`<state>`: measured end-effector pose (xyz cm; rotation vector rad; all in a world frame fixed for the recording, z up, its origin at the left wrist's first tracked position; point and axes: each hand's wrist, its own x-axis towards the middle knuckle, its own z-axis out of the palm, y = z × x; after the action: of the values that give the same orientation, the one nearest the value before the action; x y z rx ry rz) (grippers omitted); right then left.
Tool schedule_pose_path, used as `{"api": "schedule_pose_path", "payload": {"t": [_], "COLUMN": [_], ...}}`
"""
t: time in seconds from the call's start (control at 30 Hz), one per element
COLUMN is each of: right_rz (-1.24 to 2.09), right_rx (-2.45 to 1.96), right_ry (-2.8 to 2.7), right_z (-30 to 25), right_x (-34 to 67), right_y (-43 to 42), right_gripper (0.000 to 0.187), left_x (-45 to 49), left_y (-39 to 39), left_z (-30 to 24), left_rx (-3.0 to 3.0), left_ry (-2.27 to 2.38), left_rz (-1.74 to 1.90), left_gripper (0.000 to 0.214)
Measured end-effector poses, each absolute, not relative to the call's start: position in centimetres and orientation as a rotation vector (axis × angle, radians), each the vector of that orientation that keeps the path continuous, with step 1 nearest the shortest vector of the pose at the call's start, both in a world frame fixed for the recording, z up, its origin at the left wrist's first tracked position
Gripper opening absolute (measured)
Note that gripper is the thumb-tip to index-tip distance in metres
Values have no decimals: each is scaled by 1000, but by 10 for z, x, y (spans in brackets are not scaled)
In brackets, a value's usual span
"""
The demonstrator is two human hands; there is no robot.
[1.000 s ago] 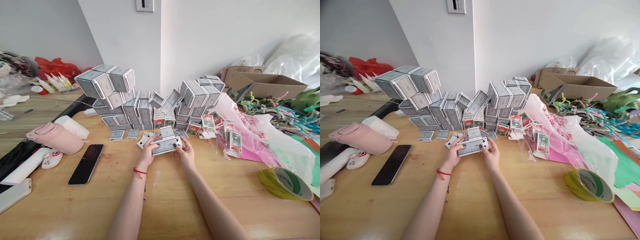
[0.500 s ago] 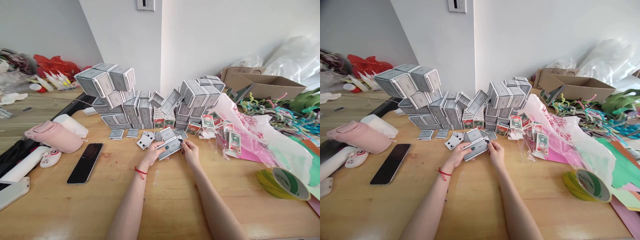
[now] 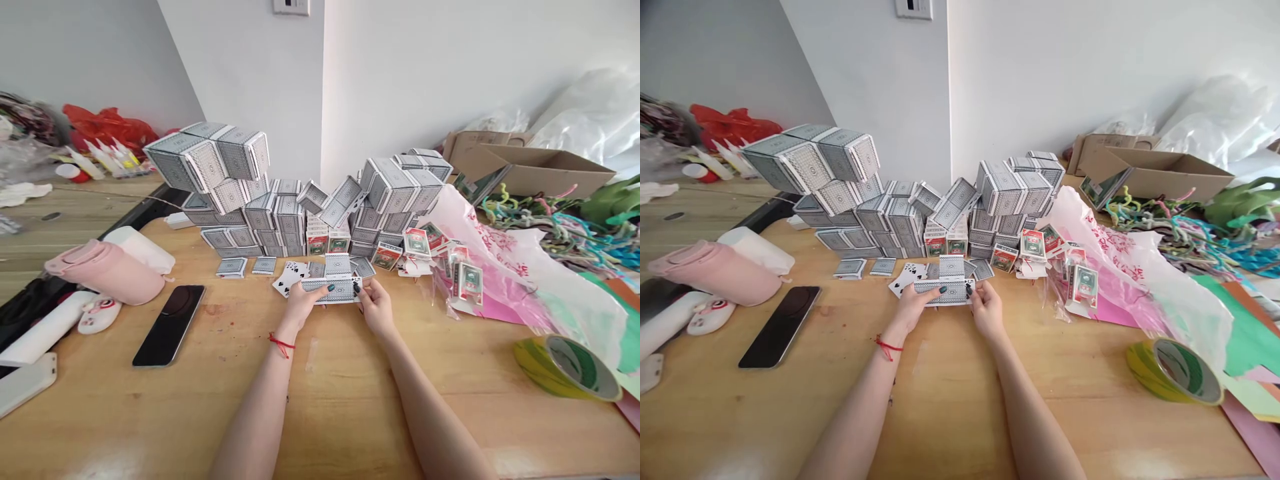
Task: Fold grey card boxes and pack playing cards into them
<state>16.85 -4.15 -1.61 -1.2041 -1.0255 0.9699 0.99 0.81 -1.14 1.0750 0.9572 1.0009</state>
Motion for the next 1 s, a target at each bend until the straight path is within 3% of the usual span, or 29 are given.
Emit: {"api": "schedule_pose_path", "payload": {"t": [1.0], "right_rz": [1126], "right_rx": [-1242], "right_ry": [-1033], "right_z": [-27], "right_x": [170], "right_y": [-41], "right_gripper": [29], "left_x": [12], "left_y": [3], "left_z": [4], "left_rx": [1139], "left_ry": [1049], "left_rz": [1025], "left_gripper": [42]}}
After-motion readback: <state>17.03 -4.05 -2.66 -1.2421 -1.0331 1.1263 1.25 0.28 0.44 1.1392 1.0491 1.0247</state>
